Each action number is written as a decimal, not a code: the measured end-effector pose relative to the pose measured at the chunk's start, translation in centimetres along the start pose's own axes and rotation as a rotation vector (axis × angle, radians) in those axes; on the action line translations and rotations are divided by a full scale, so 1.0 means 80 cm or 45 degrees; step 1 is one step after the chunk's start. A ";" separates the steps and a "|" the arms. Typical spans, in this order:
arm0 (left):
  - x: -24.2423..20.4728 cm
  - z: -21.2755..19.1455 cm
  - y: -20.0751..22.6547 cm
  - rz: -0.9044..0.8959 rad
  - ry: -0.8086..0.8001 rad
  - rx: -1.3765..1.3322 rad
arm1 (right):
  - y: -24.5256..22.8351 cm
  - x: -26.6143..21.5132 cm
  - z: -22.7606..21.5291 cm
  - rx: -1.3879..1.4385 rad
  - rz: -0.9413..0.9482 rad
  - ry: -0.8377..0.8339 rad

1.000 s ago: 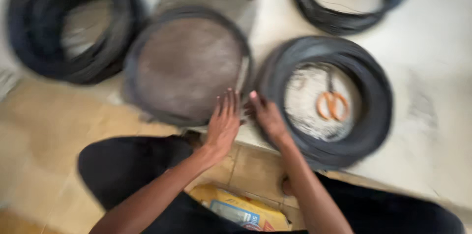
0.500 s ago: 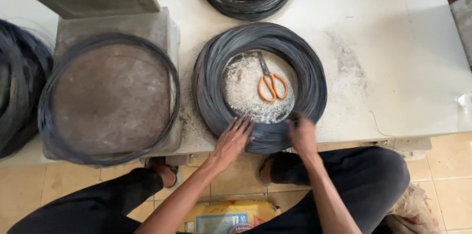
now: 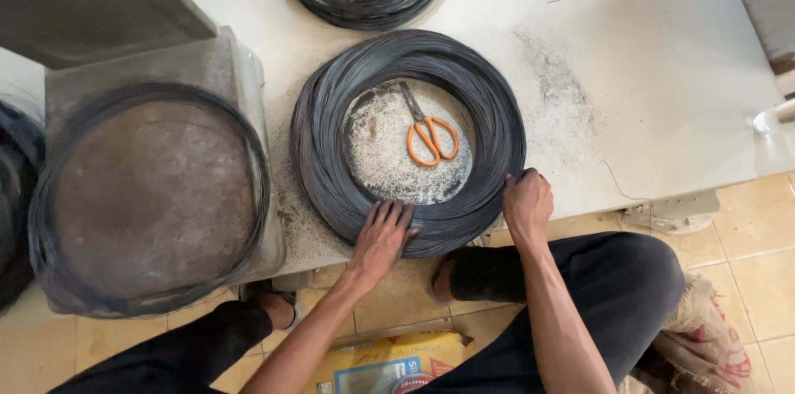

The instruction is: The person sits on the floor and coils a long black wire into a circular bundle on a white surface. They use orange-handled scissors to cut the wire and then continue to arrange and tighten the coil with their hands.

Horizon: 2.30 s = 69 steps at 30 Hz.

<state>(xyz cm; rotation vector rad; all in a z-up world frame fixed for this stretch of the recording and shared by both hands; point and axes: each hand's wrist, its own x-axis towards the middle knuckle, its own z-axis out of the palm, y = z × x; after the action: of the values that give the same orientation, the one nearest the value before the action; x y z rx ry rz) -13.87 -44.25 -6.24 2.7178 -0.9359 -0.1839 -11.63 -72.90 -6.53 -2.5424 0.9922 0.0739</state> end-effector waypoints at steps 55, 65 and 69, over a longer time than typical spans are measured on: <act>0.004 0.005 0.047 0.462 0.345 -0.052 | -0.019 -0.085 -0.062 1.369 0.132 -0.429; 0.006 0.032 0.030 0.366 0.013 -0.352 | -0.025 -0.101 -0.079 1.320 -0.048 -0.340; 0.004 0.054 0.026 0.310 0.029 -0.386 | -0.009 -0.055 -0.050 1.373 0.095 -0.359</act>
<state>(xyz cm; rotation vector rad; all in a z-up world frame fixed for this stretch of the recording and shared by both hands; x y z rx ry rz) -15.72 -46.87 -9.79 2.3058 -1.1209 -0.2258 -14.82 -71.15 -1.78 -1.4615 0.7168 -0.0676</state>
